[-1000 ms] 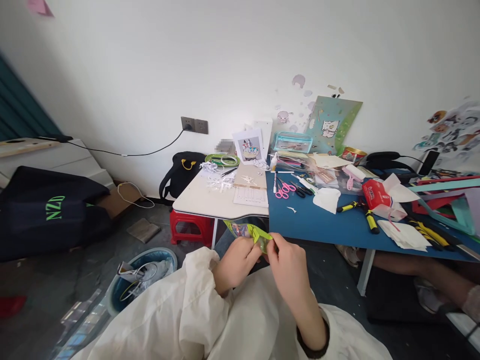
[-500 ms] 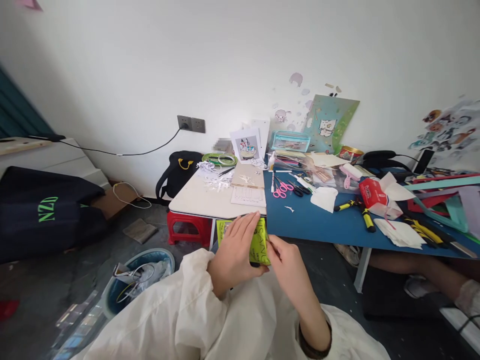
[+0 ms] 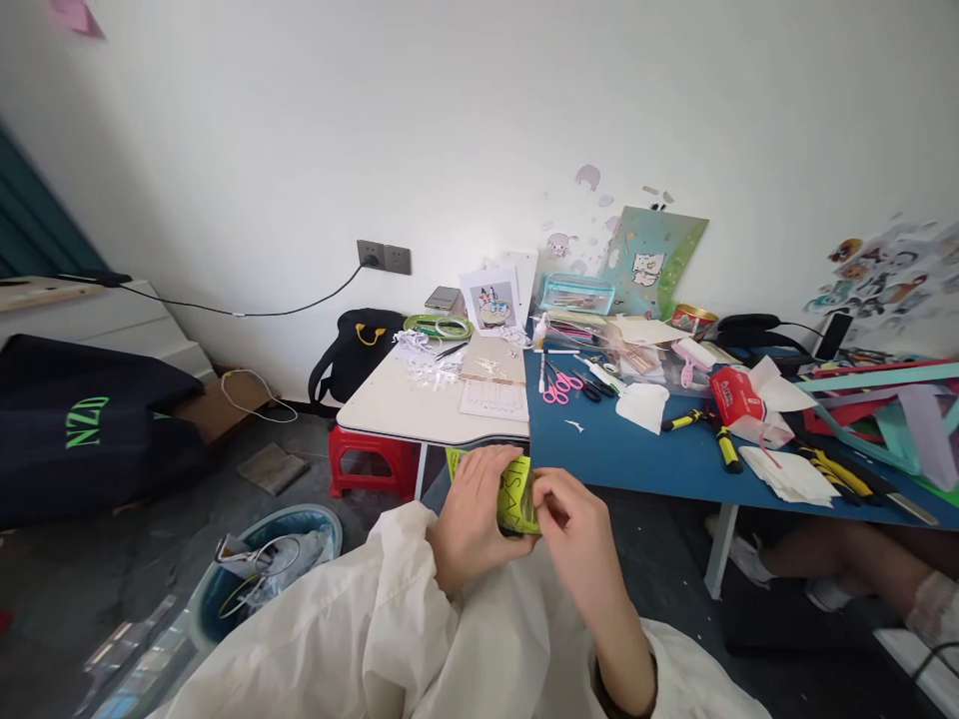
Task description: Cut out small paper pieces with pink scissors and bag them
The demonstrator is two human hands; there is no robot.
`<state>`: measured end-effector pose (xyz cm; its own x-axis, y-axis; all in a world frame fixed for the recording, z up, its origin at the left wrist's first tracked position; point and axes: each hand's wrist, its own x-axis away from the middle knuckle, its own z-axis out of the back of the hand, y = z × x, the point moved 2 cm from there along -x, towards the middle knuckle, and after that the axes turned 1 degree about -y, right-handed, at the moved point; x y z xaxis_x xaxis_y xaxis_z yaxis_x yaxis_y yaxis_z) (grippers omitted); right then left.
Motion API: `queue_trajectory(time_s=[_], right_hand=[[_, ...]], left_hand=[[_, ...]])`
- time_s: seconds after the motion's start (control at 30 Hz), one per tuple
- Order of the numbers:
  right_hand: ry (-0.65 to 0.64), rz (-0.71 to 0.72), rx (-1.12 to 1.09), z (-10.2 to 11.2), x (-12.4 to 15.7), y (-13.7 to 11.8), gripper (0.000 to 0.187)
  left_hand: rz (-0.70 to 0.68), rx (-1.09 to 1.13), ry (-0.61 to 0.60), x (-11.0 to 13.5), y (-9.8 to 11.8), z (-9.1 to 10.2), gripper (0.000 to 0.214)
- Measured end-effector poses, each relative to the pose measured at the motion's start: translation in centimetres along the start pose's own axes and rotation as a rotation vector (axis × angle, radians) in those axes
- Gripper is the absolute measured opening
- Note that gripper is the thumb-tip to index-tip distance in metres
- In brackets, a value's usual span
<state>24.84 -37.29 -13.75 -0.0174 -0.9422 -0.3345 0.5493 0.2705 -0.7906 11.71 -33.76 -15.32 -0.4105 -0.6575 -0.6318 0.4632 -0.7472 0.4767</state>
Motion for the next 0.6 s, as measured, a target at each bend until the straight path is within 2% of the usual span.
queue_trajectory(time_s=[0.13,0.23,0.43,0.6], right_hand=[[-0.007,0.05,0.046,0.1,0.1,-0.6,0.025],[-0.012,0.018,0.084,0.2,0.0,-0.5,0.021],[0.002,-0.05,0.162,0.7,0.1,-0.3,0.011],[-0.01,-0.002,0.187,0.9,0.0,0.4,0.009]], left_hand=[[-0.008,0.005,0.025,0.0,-0.3,0.1,0.075],[-0.017,0.003,0.025,0.0,-0.4,0.2,0.074],[-0.034,0.001,0.027,0.1,-0.1,0.0,0.058],[-0.003,0.011,0.075,0.1,-0.4,0.2,0.056]])
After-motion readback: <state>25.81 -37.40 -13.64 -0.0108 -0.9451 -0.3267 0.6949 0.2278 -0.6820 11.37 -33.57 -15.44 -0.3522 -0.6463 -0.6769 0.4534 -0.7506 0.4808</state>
